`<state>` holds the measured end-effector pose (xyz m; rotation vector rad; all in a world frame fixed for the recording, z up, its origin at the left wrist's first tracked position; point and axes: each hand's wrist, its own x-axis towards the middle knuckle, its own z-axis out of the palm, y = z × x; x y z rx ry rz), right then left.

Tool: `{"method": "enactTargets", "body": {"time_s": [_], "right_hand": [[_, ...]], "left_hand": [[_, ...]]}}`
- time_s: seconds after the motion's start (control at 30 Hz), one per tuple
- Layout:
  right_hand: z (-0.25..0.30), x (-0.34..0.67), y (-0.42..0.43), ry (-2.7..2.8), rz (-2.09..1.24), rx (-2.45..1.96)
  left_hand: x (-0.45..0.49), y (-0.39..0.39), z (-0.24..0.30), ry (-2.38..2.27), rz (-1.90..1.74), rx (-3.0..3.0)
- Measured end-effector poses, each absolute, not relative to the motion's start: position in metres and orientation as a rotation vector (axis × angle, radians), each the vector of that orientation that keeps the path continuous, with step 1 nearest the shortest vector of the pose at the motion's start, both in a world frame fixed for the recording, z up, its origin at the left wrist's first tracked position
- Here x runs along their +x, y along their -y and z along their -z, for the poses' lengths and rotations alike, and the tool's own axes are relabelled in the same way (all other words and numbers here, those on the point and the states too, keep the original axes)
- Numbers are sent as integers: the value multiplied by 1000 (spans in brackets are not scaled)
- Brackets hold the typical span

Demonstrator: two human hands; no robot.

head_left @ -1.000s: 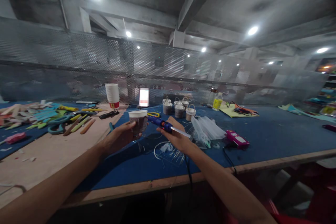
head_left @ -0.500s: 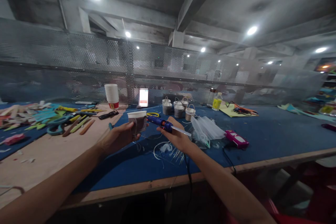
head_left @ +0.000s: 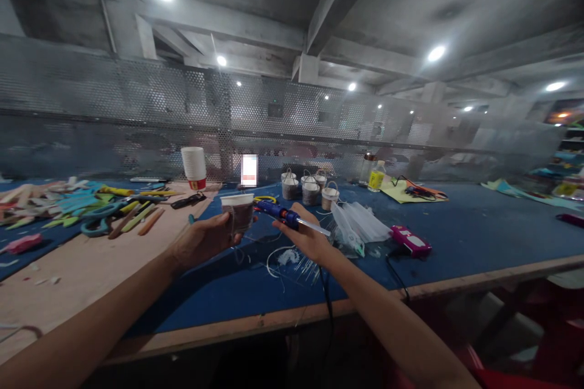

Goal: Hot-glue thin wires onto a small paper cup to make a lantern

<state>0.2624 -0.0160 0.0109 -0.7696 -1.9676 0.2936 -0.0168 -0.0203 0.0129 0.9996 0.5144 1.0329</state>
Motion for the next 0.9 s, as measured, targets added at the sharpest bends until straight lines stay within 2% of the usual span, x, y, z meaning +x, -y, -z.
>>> {"method": "enactTargets", "body": {"time_s": [0.17,0.3,0.4,0.73,0.9], "right_hand": [[-16,265,17,2048,-136,-1102],[-13,267,8,2116,130,-1519],[-6,269,0,2148,284,-1676],[11,280,-8,2206,298,-1915],[-2,278,-8,2153,301,-1758]], "left_hand": [[-18,18,-12,-495,-1079,969],[-18,18,-12,-559,-1095,966],[-18,19,-12,-598,-1102,999],[-16,16,-10,-710,-1159,1126],[-14,17,-9,-746,-1182,1165]]}}
